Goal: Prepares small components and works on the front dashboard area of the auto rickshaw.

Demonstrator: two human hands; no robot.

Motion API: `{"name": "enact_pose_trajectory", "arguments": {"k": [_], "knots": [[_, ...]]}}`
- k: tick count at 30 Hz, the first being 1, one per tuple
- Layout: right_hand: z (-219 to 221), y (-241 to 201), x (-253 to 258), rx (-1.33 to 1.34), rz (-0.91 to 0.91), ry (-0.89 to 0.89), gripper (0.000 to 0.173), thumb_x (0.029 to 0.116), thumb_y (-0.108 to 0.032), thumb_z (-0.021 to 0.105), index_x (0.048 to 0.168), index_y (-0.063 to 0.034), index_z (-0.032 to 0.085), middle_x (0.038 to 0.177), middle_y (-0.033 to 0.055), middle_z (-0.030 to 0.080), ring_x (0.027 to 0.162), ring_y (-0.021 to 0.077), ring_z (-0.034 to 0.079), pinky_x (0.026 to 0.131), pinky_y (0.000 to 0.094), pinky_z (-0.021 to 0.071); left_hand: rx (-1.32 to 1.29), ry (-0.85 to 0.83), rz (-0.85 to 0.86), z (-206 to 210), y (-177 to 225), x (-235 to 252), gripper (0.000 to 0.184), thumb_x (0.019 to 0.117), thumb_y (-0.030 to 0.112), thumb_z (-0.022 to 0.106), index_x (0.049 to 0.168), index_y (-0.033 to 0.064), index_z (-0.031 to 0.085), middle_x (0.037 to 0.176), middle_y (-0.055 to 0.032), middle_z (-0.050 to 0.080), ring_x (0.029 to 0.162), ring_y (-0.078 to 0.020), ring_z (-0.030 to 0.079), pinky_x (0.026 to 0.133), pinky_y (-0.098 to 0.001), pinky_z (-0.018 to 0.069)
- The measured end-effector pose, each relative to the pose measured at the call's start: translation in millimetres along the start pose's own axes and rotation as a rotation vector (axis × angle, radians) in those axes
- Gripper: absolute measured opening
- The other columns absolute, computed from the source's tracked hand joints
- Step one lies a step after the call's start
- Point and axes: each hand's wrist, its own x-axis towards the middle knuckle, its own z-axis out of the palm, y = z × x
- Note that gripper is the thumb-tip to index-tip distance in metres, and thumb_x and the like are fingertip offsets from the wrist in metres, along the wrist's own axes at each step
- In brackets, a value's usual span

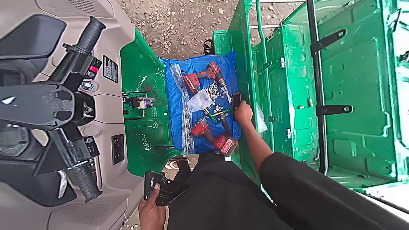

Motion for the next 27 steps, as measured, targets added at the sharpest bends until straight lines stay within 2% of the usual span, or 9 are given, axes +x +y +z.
{"name": "enact_pose_trajectory", "arguments": {"k": [6,10,12,13,16,18,23,25,27], "knots": [[-8.7,3.1,3.6,-0.028,-0.025,-0.011,0.040,0.0952,-0.027,0.069,0.124,-0.0010,0.059,0.108,0.0252,0.069,0.098,0.0441,0.070,0.076,0.0621,0.0567,0.018,0.009,0.017,-3.6,1.4,1.5,0.020,0.0986,0.005,0.061,0.118,-0.0001,0.063,0.100,-0.0108,0.075,0.088,-0.0184,0.075,0.081,-0.0392,0.0646],[-8.9,0.2,-3.4,-0.090,-0.093,0.071,0.052,0.0918,-0.014,0.068,0.139,-0.0028,0.050,0.130,0.0274,0.059,0.096,0.0466,0.069,0.073,0.0624,0.0576,0.013,0.026,0.017,-4.7,0.3,-0.1,0.019,0.0985,0.004,0.061,0.117,0.0000,0.063,0.099,-0.0104,0.075,0.088,-0.0173,0.075,0.081,-0.0386,0.0646],[-9.0,-4.9,-7.3,-0.065,-0.185,0.090,0.051,0.0942,-0.016,0.065,0.142,-0.0053,0.051,0.140,0.0242,0.054,0.094,0.0441,0.070,0.073,0.0598,0.0587,-0.003,0.031,0.018,-4.1,-0.2,-0.6,0.020,0.0985,0.004,0.061,0.118,-0.0005,0.063,0.100,-0.0110,0.075,0.089,-0.0180,0.075,0.082,-0.0391,0.0644],[-5.5,-7.0,-6.6,-0.015,-0.262,0.085,0.043,0.0959,-0.019,0.066,0.137,-0.0063,0.057,0.135,0.0221,0.059,0.096,0.0424,0.070,0.075,0.0594,0.0585,-0.010,0.034,0.017,-4.5,-1.2,-0.8,0.021,0.0985,0.004,0.061,0.119,-0.0007,0.062,0.101,-0.0113,0.075,0.090,-0.0183,0.075,0.082,-0.0393,0.0644],[23.4,-20.4,9.4,0.116,-0.462,-0.045,0.025,0.0966,-0.027,0.069,0.113,-0.0083,0.073,0.109,0.0164,0.072,0.103,0.0376,0.069,0.086,0.0604,0.0559,-0.013,0.030,0.010,-6.5,-6.0,-0.9,0.023,0.0989,0.004,0.060,0.121,-0.0006,0.061,0.103,-0.0114,0.074,0.091,-0.0188,0.075,0.083,-0.0400,0.0643],[49.0,-32.6,20.4,0.078,-0.510,-0.154,0.025,0.0951,-0.024,0.069,0.114,-0.0078,0.074,0.113,0.0175,0.072,0.109,0.0387,0.068,0.091,0.0623,0.0546,-0.019,0.029,0.012,-6.3,-6.9,-2.2,0.022,0.0991,0.004,0.060,0.121,-0.0009,0.061,0.103,-0.0115,0.074,0.091,-0.0190,0.075,0.083,-0.0400,0.0643],[69.7,-53.2,19.1,-0.109,-0.454,-0.235,0.018,0.0934,-0.012,0.066,0.108,-0.0039,0.072,0.114,0.0238,0.070,0.105,0.0445,0.068,0.082,0.0652,0.0559,-0.117,-0.020,0.043,-10.8,1.6,-10.2,0.022,0.0964,0.007,0.063,0.118,0.0022,0.062,0.102,-0.0111,0.075,0.091,-0.0188,0.075,0.082,-0.0403,0.0644],[66.3,-55.6,24.8,-0.109,-0.470,-0.235,0.017,0.0934,-0.013,0.065,0.105,-0.0029,0.071,0.109,0.0242,0.070,0.101,0.0450,0.068,0.078,0.0653,0.0558,-0.173,-0.045,0.038,-13.1,5.1,-13.5,0.024,0.0956,0.010,0.065,0.119,0.0048,0.063,0.103,-0.0106,0.075,0.092,-0.0191,0.075,0.082,-0.0411,0.0645],[61.9,-56.5,38.2,0.013,-0.498,-0.180,0.021,0.0962,-0.018,0.062,0.107,-0.0034,0.071,0.108,0.0226,0.070,0.103,0.0424,0.069,0.084,0.0640,0.0556,-0.221,-0.064,0.034,-15.3,6.7,-16.8,0.024,0.0956,0.013,0.067,0.119,0.0066,0.063,0.103,-0.0108,0.075,0.093,-0.0197,0.075,0.083,-0.0420,0.0644]]}}
